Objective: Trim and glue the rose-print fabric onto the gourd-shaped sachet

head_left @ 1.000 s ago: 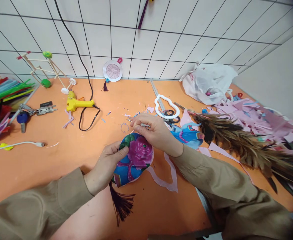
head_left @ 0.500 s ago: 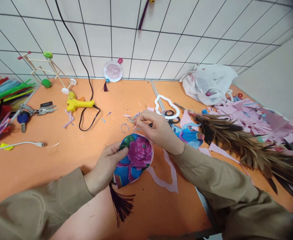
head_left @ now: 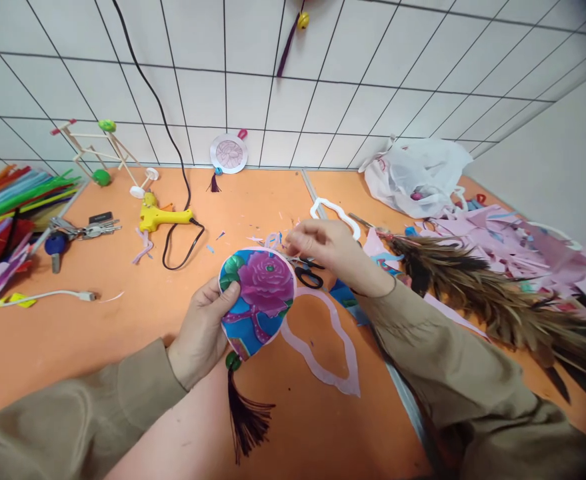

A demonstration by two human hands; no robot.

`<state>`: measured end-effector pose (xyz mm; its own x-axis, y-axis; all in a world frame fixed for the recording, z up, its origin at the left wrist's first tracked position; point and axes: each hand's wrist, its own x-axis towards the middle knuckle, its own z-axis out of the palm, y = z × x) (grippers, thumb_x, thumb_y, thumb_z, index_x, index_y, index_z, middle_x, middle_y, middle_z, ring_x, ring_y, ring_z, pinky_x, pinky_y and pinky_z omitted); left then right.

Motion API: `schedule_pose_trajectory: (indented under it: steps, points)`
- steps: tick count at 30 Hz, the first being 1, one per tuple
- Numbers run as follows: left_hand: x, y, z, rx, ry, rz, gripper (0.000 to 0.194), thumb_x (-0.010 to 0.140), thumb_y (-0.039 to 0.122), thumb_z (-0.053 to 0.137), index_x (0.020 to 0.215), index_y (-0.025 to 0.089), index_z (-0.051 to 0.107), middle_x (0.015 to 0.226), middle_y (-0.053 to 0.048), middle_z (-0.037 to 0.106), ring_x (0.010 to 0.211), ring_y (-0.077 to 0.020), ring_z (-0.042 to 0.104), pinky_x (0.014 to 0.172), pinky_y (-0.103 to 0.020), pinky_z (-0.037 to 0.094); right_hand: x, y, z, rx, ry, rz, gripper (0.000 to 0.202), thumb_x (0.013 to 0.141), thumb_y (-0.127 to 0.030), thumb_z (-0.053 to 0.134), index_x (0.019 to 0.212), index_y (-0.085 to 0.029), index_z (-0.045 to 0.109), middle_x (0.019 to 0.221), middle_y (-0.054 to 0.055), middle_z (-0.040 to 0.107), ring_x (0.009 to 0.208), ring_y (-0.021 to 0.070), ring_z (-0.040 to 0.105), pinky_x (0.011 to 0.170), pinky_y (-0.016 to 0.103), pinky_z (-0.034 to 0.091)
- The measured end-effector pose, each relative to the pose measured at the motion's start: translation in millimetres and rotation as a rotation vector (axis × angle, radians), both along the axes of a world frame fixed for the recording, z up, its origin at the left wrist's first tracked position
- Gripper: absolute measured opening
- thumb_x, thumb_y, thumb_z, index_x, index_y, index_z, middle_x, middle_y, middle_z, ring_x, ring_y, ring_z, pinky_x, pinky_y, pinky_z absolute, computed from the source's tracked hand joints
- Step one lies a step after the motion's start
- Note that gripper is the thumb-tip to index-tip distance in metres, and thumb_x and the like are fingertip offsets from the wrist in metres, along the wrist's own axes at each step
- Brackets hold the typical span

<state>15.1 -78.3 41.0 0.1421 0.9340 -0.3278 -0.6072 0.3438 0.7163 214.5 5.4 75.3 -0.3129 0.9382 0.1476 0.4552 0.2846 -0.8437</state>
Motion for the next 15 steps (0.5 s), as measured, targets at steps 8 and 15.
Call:
schedule_pose_trajectory:
  steps: [8, 15]
  points:
    - [-1, 0, 0.5, 0.046, 0.028, 0.029, 0.026, 0.067, 0.031, 0.086, 0.083, 0.014, 0.075, 0.076, -0.007, 0.076, 0.074, -0.0230, 0.072, 0.073, -0.036, 0.058, -25, -19, -9.9, -0.416, 0.325, 0.166, 0.031, 0.066, -0.036, 0.080, 0.063, -0.016, 0.056, 0.058, -0.003, 0.056, 0.053, 0.0089, 0.051, 0.052, 0.023, 0.041]
    - [-8, 6, 2.2, 0.152, 0.193, 0.013, 0.025, 0.070, 0.035, 0.084, 0.083, 0.014, 0.076, 0.073, -0.005, 0.075, 0.059, -0.0138, 0.065, 0.061, -0.026, 0.055, -24, -20, -7.3, -0.484, 0.344, 0.143, 0.032, 0.062, -0.034, 0.083, 0.062, -0.015, 0.057, 0.057, -0.003, 0.056, 0.053, 0.0082, 0.049, 0.051, 0.021, 0.039]
